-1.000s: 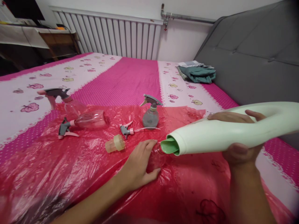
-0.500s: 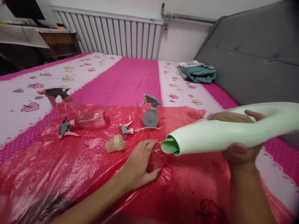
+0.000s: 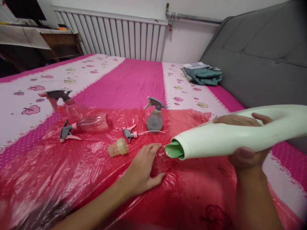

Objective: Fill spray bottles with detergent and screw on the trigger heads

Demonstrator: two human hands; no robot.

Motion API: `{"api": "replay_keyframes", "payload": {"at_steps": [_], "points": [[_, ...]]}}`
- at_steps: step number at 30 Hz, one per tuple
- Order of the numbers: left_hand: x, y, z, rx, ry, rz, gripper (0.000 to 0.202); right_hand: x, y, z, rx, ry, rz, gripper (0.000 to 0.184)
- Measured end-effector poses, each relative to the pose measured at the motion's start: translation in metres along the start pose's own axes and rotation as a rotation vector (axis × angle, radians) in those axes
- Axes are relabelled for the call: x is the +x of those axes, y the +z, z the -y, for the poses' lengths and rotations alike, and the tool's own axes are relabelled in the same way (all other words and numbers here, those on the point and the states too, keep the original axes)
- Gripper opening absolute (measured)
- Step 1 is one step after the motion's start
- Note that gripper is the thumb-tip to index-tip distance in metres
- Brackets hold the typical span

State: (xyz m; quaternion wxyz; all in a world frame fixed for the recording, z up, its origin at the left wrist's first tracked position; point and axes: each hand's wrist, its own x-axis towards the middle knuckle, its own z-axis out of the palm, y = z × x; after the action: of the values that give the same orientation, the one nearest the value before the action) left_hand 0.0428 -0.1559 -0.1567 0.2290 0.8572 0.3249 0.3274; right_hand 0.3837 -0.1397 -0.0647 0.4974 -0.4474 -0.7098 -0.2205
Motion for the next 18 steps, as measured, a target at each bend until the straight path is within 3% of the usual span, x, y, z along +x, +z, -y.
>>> {"api": "replay_keyframes", "payload": {"at_steps": [18], "points": [[0.0012,-0.0021,-0.0017,0.025,0.004,0.011,0.09,0.0012,0.0002,0.0022,0.015,-0.006,-0.016,0.087]]}}
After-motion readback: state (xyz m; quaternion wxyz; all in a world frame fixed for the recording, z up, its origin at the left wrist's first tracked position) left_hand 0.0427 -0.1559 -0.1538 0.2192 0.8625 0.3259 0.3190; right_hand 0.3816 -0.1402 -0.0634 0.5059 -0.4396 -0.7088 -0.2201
